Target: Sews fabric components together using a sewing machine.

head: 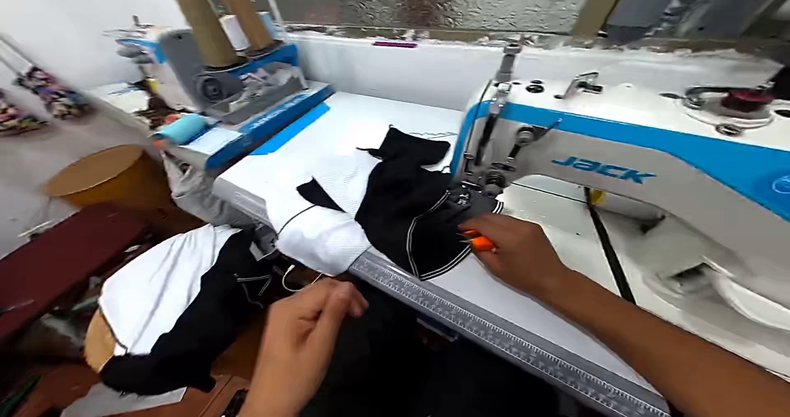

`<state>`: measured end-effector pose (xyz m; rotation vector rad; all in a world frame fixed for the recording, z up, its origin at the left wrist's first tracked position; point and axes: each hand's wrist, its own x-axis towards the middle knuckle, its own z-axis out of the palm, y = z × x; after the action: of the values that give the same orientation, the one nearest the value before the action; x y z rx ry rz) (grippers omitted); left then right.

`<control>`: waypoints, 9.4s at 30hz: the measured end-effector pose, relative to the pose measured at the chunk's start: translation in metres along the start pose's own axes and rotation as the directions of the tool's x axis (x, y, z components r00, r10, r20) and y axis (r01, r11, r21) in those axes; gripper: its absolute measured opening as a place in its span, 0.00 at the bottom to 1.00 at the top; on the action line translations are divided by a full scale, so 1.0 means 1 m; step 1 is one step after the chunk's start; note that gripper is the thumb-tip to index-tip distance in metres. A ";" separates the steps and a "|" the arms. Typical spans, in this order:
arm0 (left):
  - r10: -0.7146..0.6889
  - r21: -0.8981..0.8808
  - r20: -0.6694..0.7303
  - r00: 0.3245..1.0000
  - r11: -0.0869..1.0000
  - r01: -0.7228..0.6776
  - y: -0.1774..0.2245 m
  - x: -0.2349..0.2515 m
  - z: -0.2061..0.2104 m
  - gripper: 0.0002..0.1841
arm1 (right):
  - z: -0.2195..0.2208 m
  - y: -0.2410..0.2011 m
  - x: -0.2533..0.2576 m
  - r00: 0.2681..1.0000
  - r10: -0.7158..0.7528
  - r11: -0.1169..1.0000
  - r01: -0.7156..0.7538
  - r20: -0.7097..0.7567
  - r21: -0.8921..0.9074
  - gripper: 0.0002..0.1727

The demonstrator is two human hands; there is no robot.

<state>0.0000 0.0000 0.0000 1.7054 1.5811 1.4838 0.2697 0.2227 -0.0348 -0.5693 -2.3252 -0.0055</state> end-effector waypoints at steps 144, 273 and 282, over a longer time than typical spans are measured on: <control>-0.284 0.056 0.067 0.956 0.958 0.281 -0.045 0.095 0.079 0.05 | 0.030 -0.050 0.038 0.730 0.592 0.601 -0.683 0.342 0.416 0.19; 0.294 0.386 0.242 0.925 0.845 -0.369 -0.046 0.118 0.072 0.11 | 0.029 -0.002 0.030 0.991 0.078 0.938 -0.109 0.106 0.329 0.11; -0.481 -0.450 0.305 0.822 0.688 0.570 -0.050 0.132 0.060 0.08 | 0.016 -0.033 0.022 0.996 0.068 0.885 -0.032 -0.062 0.464 0.17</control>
<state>0.0026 0.1529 -0.0072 0.9171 1.2629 1.2660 0.2321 0.2040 -0.0268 -0.3747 -2.1294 0.5316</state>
